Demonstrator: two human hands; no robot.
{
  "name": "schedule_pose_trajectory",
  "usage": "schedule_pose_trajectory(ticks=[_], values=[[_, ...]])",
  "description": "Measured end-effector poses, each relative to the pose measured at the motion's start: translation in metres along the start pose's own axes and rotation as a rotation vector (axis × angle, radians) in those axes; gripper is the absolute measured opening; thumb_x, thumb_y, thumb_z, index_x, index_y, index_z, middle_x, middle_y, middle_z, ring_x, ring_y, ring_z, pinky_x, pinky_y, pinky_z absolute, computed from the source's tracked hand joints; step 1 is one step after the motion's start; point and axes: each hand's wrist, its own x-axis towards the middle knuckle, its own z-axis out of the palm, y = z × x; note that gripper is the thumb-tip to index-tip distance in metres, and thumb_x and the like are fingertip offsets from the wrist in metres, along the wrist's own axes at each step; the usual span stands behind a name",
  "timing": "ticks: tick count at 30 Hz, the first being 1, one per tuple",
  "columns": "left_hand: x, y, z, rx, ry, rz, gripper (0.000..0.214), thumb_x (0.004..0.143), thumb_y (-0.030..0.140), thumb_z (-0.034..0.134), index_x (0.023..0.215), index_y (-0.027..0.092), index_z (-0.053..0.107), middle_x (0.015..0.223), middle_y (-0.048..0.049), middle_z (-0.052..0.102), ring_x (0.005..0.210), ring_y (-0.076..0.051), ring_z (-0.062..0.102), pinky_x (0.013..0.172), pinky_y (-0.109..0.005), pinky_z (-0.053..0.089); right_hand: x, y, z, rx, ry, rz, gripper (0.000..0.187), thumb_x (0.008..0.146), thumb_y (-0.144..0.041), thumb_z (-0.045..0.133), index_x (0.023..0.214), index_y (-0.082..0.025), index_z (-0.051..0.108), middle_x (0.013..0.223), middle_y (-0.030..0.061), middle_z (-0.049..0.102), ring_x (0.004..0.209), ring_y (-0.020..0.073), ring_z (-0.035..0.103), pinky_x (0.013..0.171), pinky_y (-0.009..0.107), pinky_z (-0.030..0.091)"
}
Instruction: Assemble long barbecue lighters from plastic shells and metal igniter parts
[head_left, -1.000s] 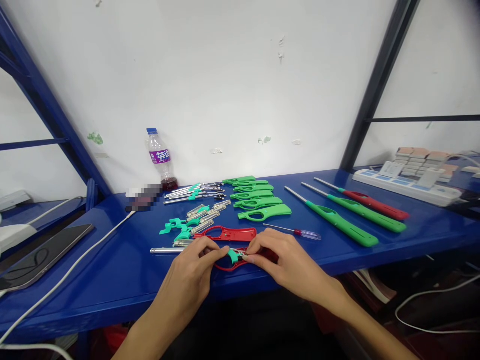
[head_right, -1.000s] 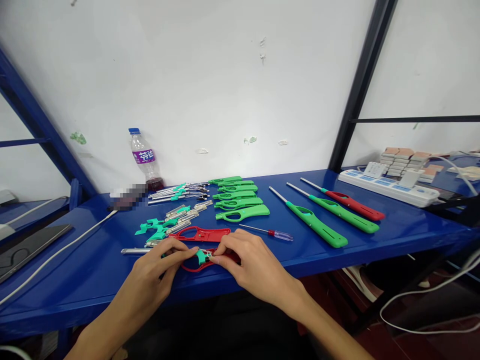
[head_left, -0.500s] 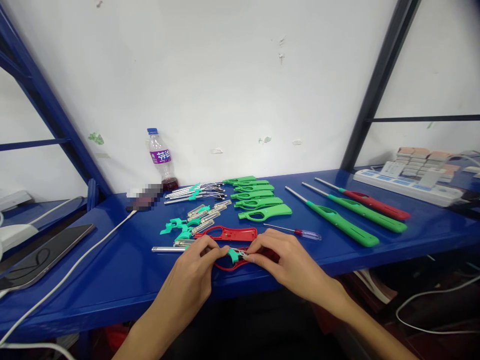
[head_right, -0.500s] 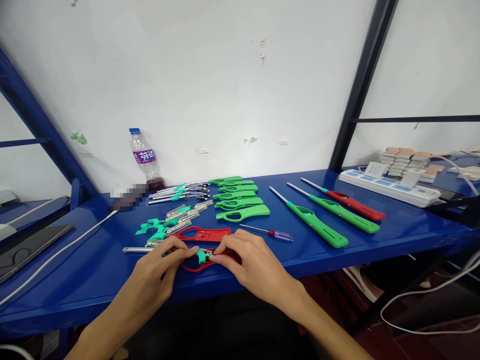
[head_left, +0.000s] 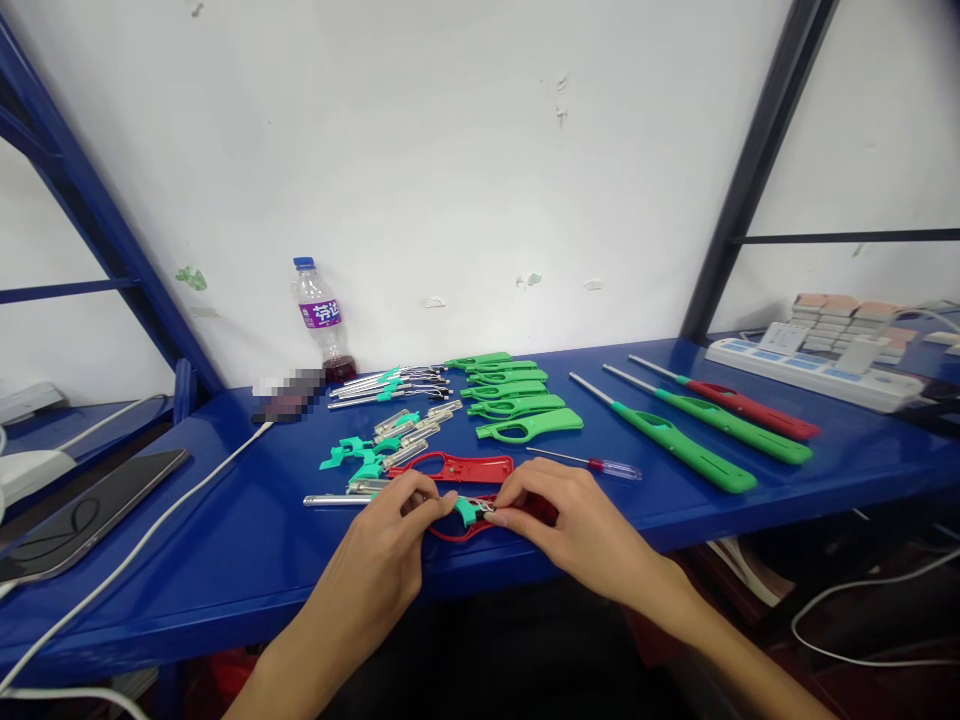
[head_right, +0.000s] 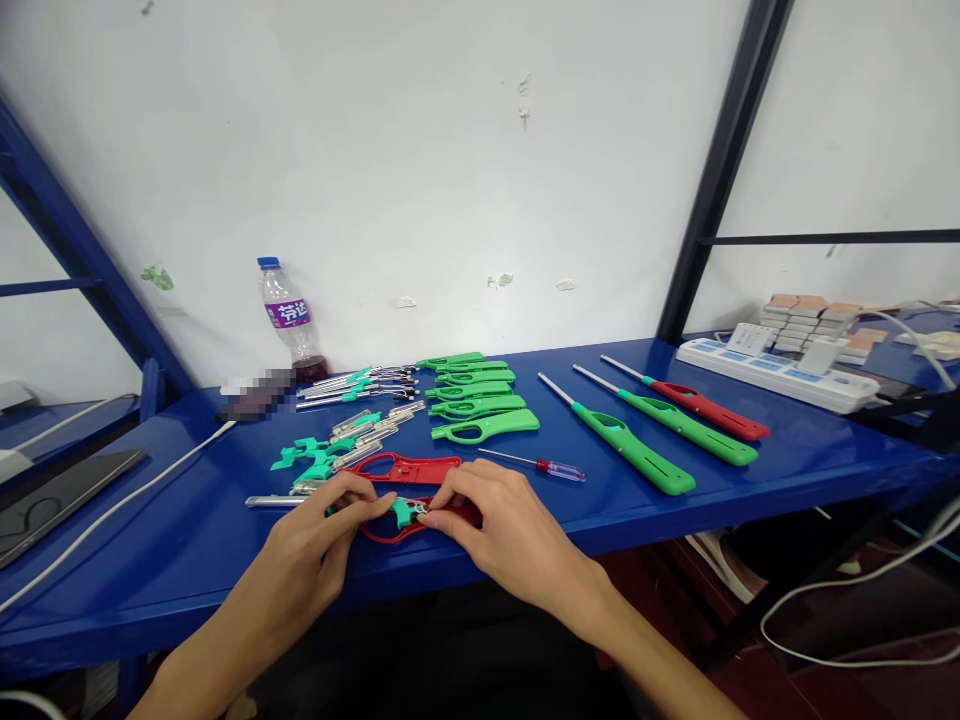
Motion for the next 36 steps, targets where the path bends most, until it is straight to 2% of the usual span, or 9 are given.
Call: schedule_pose_trajectory(ticks=[10, 14, 19, 23, 28, 36], values=[[0.0002, 0.0012, -0.0015, 0.017, -0.019, -0.01, 0.032, 0.103, 0.003, 0.04, 0.111, 0.018, 0.067, 0.1, -0.0062, 0.064, 0.08, -0.014, 0.065, 0.072, -0.025, 0.054, 0.0016, 0.0014, -0.0005, -0.031, 0.006, -0.052, 0.014, 0.1, -0.036, 0.071, 0.093, -0.025, 0.077, 0.089, 0.0003, 0.076, 0.085, 0.019, 0.068, 0.077, 0.03, 0.049], [0.0004, 0.0007, -0.0032, 0.029, -0.073, -0.007, 0.034, 0.102, 0.003, 0.04, 0.114, 0.019, 0.067, 0.1, -0.0063, 0.064, 0.082, -0.016, 0.064, 0.073, -0.028, 0.054, 0.0012, 0.0027, -0.0005, -0.032, 0.026, -0.072, 0.015, 0.1, -0.036, 0.07, 0.094, -0.025, 0.078, 0.09, 0.0011, 0.078, 0.085, 0.0196, 0.069, 0.078, 0.031, 0.049], [0.0017, 0.0035, -0.0062, -0.004, -0.09, -0.036, 0.03, 0.104, 0.006, 0.041, 0.112, 0.019, 0.067, 0.102, -0.0066, 0.064, 0.084, -0.017, 0.064, 0.076, -0.029, 0.054, 0.0011, 0.0019, 0.0003, -0.018, 0.035, -0.05, 0.012, 0.098, -0.034, 0.073, 0.093, -0.025, 0.079, 0.089, 0.0001, 0.078, 0.084, 0.0188, 0.069, 0.076, 0.03, 0.048], [0.0003, 0.0071, -0.0073, 0.007, -0.111, -0.04, 0.034, 0.102, 0.006, 0.041, 0.118, 0.02, 0.067, 0.107, -0.0076, 0.064, 0.09, -0.019, 0.064, 0.079, -0.032, 0.055, 0.0023, 0.0001, 0.0004, -0.018, 0.041, -0.011, 0.012, 0.096, -0.035, 0.075, 0.09, -0.025, 0.078, 0.085, -0.0008, 0.076, 0.079, 0.0175, 0.067, 0.071, 0.029, 0.046], [-0.0021, 0.0081, -0.0046, -0.085, -0.046, -0.077, 0.035, 0.102, 0.007, 0.045, 0.125, 0.023, 0.067, 0.109, -0.0058, 0.065, 0.093, -0.017, 0.066, 0.082, -0.031, 0.055, 0.0011, 0.001, 0.0006, -0.016, 0.03, -0.047, 0.01, 0.097, -0.033, 0.075, 0.093, -0.025, 0.079, 0.087, -0.0013, 0.076, 0.082, 0.0169, 0.067, 0.075, 0.028, 0.047], [-0.0023, 0.0001, 0.0021, -0.094, 0.03, -0.097, 0.021, 0.104, 0.013, 0.056, 0.116, 0.024, 0.07, 0.105, -0.0017, 0.072, 0.096, -0.016, 0.069, 0.087, -0.028, 0.054, -0.0014, 0.0051, 0.0009, -0.006, 0.04, -0.134, 0.011, 0.097, -0.032, 0.075, 0.095, -0.023, 0.079, 0.09, -0.0005, 0.078, 0.084, 0.0171, 0.068, 0.079, 0.028, 0.049]])
